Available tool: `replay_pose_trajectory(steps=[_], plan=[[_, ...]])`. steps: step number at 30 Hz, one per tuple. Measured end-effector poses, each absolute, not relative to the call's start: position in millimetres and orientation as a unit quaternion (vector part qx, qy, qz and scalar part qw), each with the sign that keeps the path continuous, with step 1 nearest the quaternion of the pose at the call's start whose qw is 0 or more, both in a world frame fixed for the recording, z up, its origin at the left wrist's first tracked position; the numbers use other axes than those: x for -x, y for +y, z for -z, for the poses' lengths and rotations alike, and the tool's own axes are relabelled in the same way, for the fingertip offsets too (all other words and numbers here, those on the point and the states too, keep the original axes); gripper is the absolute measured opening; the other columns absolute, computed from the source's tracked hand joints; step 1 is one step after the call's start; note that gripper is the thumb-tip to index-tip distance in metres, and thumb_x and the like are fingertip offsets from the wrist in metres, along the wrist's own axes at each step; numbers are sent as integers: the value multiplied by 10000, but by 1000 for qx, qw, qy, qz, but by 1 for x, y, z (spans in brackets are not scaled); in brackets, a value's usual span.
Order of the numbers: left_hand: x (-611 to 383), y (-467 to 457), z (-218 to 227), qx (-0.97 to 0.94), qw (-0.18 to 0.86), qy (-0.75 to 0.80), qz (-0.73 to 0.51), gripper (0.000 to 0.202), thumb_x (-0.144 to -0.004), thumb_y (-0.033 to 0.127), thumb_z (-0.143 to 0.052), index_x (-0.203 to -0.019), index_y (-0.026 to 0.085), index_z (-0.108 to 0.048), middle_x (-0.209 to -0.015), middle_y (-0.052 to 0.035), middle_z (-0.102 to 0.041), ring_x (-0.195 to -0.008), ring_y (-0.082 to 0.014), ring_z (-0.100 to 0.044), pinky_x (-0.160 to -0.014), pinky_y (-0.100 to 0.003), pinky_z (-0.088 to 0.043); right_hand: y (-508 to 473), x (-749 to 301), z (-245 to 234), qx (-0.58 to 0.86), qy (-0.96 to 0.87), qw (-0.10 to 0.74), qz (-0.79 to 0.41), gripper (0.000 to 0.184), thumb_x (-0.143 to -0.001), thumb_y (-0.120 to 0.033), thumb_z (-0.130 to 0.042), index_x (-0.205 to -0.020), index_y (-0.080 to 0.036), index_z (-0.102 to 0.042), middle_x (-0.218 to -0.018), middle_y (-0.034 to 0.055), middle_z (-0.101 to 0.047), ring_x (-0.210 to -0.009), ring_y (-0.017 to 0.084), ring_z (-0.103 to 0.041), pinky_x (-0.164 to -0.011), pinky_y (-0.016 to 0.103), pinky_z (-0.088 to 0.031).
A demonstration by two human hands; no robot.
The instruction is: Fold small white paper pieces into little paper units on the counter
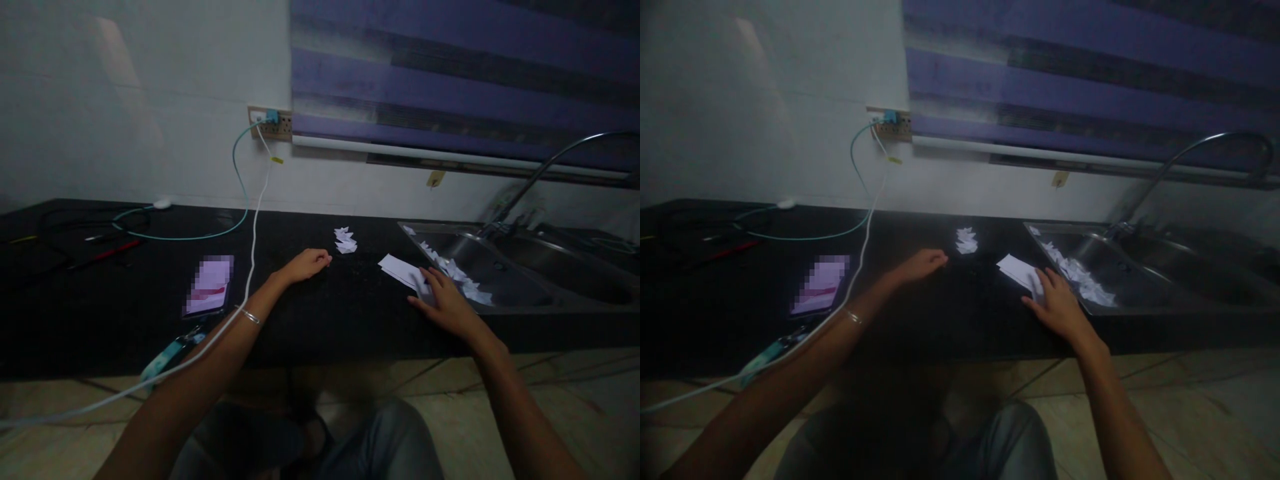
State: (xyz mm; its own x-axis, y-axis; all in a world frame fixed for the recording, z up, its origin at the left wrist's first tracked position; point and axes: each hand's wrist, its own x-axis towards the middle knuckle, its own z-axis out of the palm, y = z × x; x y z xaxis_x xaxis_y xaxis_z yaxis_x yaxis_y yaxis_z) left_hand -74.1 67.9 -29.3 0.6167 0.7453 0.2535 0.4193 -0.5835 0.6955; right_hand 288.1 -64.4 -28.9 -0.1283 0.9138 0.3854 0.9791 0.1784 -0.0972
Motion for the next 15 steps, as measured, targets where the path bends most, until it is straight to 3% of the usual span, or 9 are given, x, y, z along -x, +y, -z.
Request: replay_pose_trajectory(steps=[4,11,15], plan=[[74,70,31,-848,298,343,-271,339,-927,437,-410,-774,168,-550,-703,-16,-538,-619,-127,-491,-583,-249,-366,-63,-300,38,647,-745,158,29,692,-892,-564,-433,-1431,-135,-376,-1368,199,-513,-1230,331,-529,-1020,471,-443],[74,68,30,-843,299,364,-262,344,-924,438,-406,-779,168,-562,-698,-18,-543,-610,-126,-485,-572,-249,-355,-19,-299,26,612,-775,150,54,766,-836,-592,-535,-1418,-113,-394,-1405,200,-475,-1265,343,-489,-1036,452,-419],[74,69,30,-838,310,364,-262,333,-922,432,-409,-793,167,-566,-714,-23,-551,-616,-128,-490,-569,-250,-356,6,-294,22,596,-796,104,21,572,-883,-517,-511,-1306,-132,-533,-1251,182,-616,-1119,322,-604,-960,420,-462]])
